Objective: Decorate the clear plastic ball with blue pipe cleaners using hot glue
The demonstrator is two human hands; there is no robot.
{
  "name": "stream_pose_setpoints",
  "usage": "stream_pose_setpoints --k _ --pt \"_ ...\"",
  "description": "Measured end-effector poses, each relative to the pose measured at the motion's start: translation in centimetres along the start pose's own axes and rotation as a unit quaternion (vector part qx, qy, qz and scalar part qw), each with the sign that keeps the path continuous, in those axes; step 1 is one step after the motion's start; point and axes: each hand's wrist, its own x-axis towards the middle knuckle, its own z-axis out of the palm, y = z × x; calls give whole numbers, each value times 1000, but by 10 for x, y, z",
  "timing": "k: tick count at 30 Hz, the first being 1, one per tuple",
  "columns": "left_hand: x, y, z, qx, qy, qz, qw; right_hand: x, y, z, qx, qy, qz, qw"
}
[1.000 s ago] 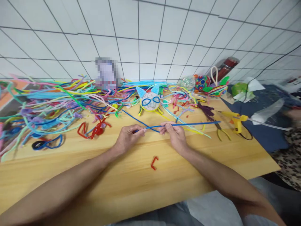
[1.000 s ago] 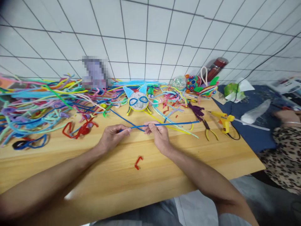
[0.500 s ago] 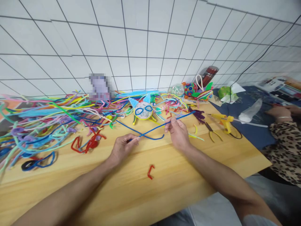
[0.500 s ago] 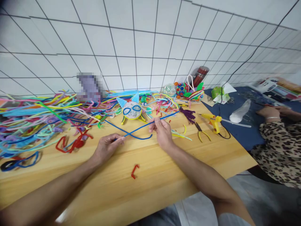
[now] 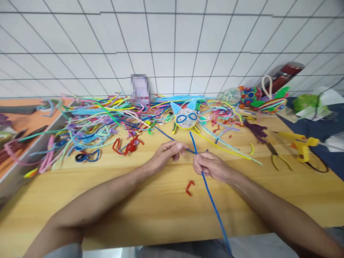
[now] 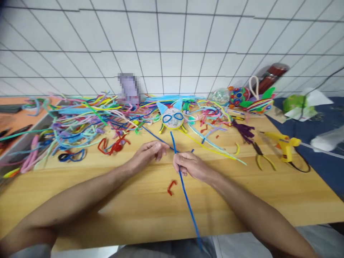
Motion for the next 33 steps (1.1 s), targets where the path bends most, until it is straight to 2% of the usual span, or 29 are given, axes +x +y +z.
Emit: stream_pose_setpoints --k 4,7,11,23,29,33 --pt "4 2 4 -91 -4 -51 995 4 7 9 3 -38 47 998" --pt "4 4 4 -121 -6 -69 990 5 10 12 -6 -52 66 996" --pt "3 4 4 -118 -15 -67 991 5 11 14 -16 -56 73 996" --pt "6 -6 0 -86 21 -51 995 4 15 2 14 -41 73 996" --pt "4 -3 0 -120 -21 -52 991 3 17 3 32 -43 79 995" --pt "2 0 2 -132 -43 -78 987 4 18 3 43 -38 70 996"
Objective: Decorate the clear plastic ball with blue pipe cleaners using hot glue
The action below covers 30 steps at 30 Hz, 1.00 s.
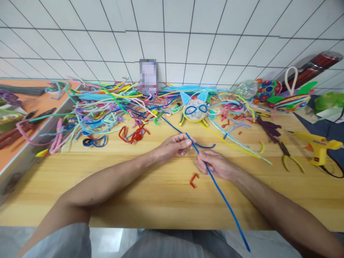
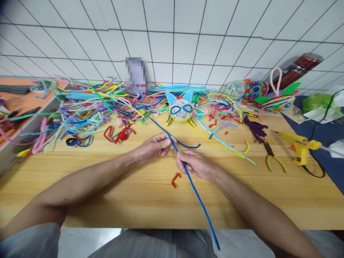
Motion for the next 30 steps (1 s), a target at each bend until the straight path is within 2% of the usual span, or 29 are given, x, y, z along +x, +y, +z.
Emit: stream_pose_setpoints --k 5,18,22,27,30 --pt "1 -2 -1 4 22 3 1000 0 -1 0 -1 -10 0 1000" --pt "5 0 -10 -40 27 -15 999 -1 -9 -9 -27 -30 -9 999" --pt "5 1 -11 -32 26 -21 999 0 -12 -10 -41 -22 -11 999" --pt "8 0 -16 -2 38 8 999 -1 -17 -9 -43 -11 -11 999" --pt "9 0 -17 4 48 22 999 -1 -19 -9 -42 21 -20 999"
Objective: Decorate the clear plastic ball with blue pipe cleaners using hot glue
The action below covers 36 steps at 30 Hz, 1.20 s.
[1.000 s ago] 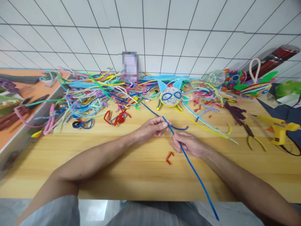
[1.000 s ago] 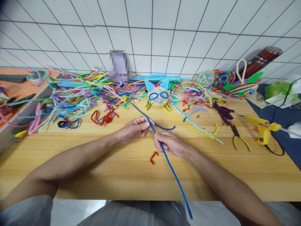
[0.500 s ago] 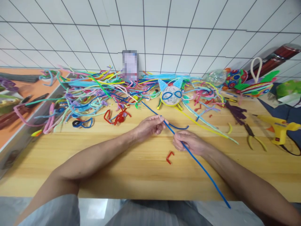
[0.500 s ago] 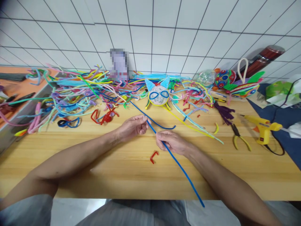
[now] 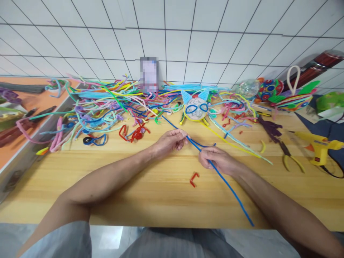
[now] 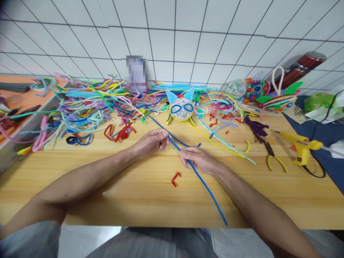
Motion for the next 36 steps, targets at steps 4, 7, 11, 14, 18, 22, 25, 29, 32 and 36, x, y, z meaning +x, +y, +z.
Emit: stream_pose_setpoints --k 4,7,11,14,18,22,25,29,32,36 --pt "2 0 -1 -20 18 25 999 0 -1 0 -11 23 32 999" --pt "4 -2 -3 -43 14 27 999 -1 0 0 -54 36 35 997" --pt "4 -5 -5 -49 -17 28 998 -2 0 3 -116 35 48 992" --pt "3 -5 -5 -49 -26 37 998 -3 0 6 -127 28 60 990" --pt "4 -2 -6 -42 -30 36 998 -4 -1 7 -133 24 62 989" --pt "7 -1 -9 -11 -13 39 999 -4 -3 4 -132 31 55 989" --pt "9 -3 -11 -1 5 49 999 -5 -5 2 -136 42 59 988" --pt "9 -4 -12 -27 7 40 999 -4 -8 1 -145 59 61 986" --pt "8 -3 -11 -49 3 13 999 -4 -8 2 -153 63 54 985" --pt "8 -4 -9 -54 -8 9 998 -3 -6 3 -165 66 53 983"
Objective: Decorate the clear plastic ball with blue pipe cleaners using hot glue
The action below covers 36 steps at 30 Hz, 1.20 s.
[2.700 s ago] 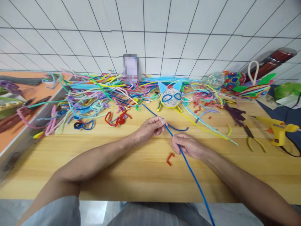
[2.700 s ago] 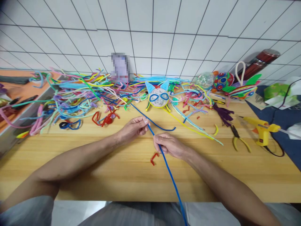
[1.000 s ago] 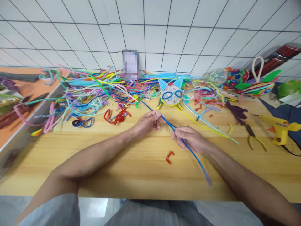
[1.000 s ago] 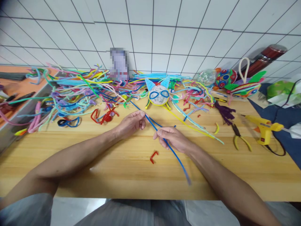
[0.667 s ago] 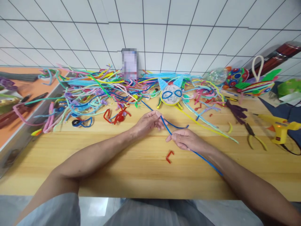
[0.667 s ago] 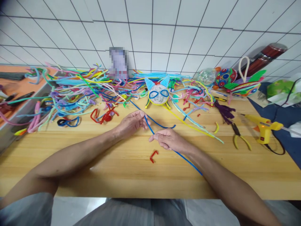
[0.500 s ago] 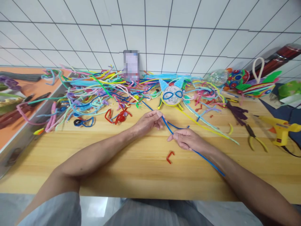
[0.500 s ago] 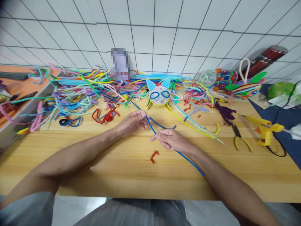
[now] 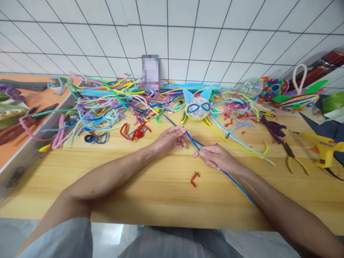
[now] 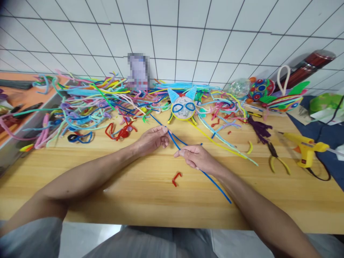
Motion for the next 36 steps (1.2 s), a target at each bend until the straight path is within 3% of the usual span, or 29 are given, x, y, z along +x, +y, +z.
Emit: stream_pose_setpoints --k 17,31,36 --pt "-3 10 6 -9 34 -16 999 -1 -2 0 -7 8 -4 1000" --pt "-3 5 4 -4 -16 -27 1000 -1 0 1 -5 3 -4 1000" --pt "-2 6 5 -8 28 -14 999 -1 0 0 -7 -1 0 1000"
